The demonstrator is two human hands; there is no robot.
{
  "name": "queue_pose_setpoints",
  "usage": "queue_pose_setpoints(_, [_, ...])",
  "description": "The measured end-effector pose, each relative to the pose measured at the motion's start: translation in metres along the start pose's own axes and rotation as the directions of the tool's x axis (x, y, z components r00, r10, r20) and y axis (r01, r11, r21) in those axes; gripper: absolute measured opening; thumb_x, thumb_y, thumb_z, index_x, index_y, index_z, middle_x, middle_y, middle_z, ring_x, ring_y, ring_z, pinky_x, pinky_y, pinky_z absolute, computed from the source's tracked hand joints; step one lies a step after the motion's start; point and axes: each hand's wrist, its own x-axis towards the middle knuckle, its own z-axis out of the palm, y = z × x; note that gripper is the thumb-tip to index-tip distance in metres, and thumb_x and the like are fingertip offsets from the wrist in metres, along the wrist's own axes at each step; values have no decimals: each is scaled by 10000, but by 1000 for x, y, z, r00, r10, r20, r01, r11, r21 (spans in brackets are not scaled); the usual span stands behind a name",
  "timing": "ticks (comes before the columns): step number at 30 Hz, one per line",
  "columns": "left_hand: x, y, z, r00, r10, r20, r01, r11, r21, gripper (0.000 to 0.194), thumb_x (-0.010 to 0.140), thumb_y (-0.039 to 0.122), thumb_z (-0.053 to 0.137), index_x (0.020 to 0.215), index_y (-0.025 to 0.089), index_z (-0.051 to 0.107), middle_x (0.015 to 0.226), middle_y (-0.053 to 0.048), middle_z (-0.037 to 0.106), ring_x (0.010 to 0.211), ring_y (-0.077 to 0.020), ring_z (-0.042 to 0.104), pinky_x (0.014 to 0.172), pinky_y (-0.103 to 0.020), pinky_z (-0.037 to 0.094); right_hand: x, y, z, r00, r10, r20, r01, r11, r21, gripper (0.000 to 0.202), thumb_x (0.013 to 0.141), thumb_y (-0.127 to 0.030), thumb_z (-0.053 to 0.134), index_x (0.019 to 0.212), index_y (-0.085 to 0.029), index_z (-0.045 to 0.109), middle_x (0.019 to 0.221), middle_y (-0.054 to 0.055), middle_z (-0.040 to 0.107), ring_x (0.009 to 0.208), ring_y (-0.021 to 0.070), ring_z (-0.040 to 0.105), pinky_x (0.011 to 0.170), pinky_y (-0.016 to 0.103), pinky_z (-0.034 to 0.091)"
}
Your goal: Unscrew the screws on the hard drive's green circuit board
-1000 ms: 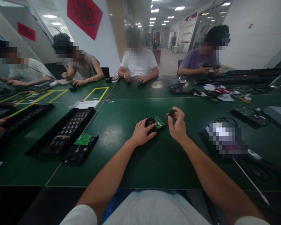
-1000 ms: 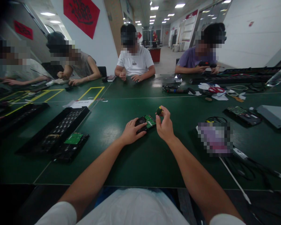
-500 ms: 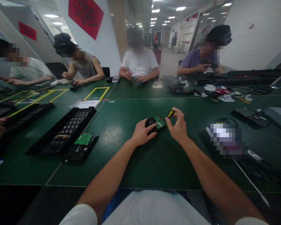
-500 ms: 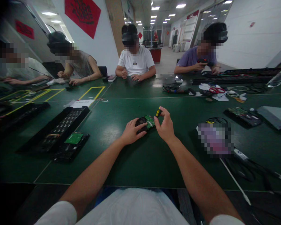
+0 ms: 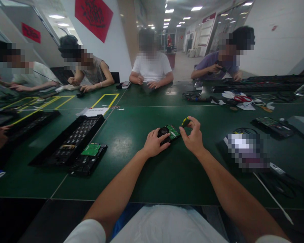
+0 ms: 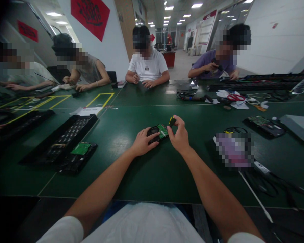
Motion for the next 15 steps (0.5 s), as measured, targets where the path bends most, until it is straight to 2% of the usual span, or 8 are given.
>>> queue_pose_setpoints(6, [0, 0, 0, 1000, -4, 1, 4, 1000, 7, 582, 1001, 586, 659, 1551, 414, 582, 1685, -114, 355, 1538, -416, 349, 1228, -615, 329, 1, -2, -1, 1000, -4, 22, 3, 1000, 13, 641, 1009, -310, 644, 1578, -308, 349, 1397, 123, 661, 1080, 261, 740, 1009, 517, 621])
queue_pose_setpoints(15, [0, 2, -4, 1000, -4, 11, 4, 1000, 5, 570, 1004, 586, 653, 1542, 408, 594, 1683, -111, 366, 1543, -408, 346, 1230, -597, 330, 0, -1, 0, 998, -57, -18, 55, 996, -70, 670, 990, -363, 694, 1581, -290, 388, 1487, 143, 609, 1147, 287, 725, 1018, 524, 625])
